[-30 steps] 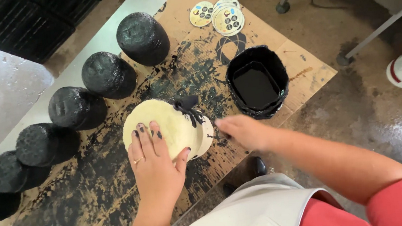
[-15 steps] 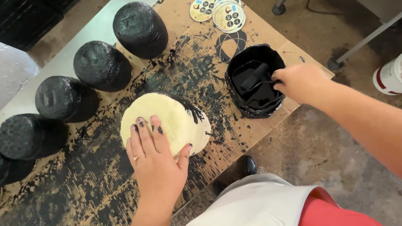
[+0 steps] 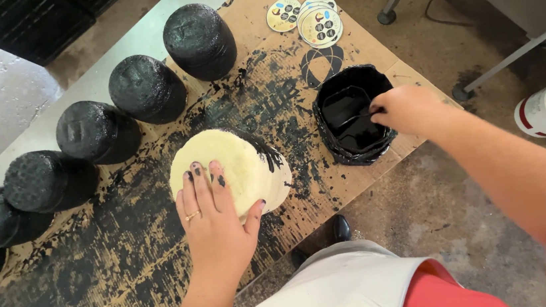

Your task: Applying black wax to cheese wheels using a brush and repositioning them on a workbench

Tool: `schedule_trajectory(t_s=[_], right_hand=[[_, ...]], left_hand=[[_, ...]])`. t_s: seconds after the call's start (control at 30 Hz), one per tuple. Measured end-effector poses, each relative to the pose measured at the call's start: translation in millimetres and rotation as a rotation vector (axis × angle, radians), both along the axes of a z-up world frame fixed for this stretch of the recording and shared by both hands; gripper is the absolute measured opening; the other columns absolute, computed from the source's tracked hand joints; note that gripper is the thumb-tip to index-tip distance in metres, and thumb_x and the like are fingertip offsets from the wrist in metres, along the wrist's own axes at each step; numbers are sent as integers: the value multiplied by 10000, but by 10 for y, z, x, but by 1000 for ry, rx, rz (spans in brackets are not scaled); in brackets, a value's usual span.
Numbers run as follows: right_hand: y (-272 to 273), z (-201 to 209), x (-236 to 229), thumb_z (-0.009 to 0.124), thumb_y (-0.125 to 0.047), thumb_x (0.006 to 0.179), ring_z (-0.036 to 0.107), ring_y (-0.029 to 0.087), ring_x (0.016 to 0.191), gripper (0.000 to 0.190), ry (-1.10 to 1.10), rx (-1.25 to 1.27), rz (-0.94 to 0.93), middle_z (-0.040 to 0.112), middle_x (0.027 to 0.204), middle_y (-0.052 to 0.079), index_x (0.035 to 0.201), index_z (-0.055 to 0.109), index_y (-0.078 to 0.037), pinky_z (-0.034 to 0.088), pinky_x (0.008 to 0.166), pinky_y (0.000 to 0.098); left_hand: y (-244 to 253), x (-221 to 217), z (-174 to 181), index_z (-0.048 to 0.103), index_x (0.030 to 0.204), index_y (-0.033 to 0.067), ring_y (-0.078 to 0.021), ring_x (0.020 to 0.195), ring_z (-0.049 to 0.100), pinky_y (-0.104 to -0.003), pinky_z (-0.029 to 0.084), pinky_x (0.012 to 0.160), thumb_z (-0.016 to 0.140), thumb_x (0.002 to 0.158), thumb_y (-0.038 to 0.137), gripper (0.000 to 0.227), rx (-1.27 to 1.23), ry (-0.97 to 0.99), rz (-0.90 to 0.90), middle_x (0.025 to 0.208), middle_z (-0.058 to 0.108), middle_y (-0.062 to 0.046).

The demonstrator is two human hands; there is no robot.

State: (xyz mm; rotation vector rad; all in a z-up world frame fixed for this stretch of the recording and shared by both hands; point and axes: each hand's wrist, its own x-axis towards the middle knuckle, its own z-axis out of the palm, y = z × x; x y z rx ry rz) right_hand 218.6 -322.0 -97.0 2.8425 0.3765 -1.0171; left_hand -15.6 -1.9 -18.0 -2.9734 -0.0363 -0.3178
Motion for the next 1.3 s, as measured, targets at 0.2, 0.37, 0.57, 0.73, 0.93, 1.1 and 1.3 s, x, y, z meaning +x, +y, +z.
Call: schedule_trajectory(t_s=[0.2,0.37,0.57,0.73,0.93,1.1,1.3], right_hand=[[-19,-234,22,498,-449,1012,694,292,1137,345,-56,-7,6,744,1195,12,1293,674,-353,598,800,449],[211,-609,-5,550,-112,1003,711,247,974,265,-35,-161,201,708,1111,-38,1225,630,-231,626,620,392],[-241,-256,5,584,-472,958,695,277,1090,313,-129,159,-39,771,1123,15,1208,730,-352,561,847,414],[-541,377,-202,670,-236,969,525,197,618,269,100,659,-596,653,825,78,1193,776,-131,482,695,332],[-1116,-510,-383,624,-84,995,405,165,500,266,171,1189,-791,563,683,123,1229,689,23,339,519,279],[-1222,-947,-532,605,-89,989,429,150,515,219,213,1506,-869,504,673,123,1186,663,-14,296,432,251],[-976,-714,-653,681,-154,973,436,135,557,235,28,1123,-823,555,677,70,1157,743,-22,340,470,254]], left_hand=[[-21,24,15,285,1592,-30,-484,1449,391,-575,308,1198,477,971,622,920,12,4,-12,1576,389,-321],[8,19,-27,295,1594,-8,-465,1460,382,-562,305,1196,481,954,638,927,11,-11,-2,1580,394,-302],[14,0,-8,292,1593,-9,-460,1464,376,-563,306,1197,434,972,648,915,-3,4,6,1579,399,-291],[10,2,6,278,1594,-19,-475,1455,376,-567,298,1201,475,965,634,928,-18,18,-3,1573,389,-312],[21,14,-65,234,1612,-8,-476,1467,352,-567,268,1216,451,967,646,943,-11,30,2,1588,364,-307],[11,21,-59,241,1607,-15,-483,1454,370,-573,274,1213,473,962,638,947,-7,10,-9,1583,372,-311],[28,22,-61,236,1606,-21,-497,1447,361,-584,257,1218,463,972,632,938,-13,30,-11,1566,384,-318]])
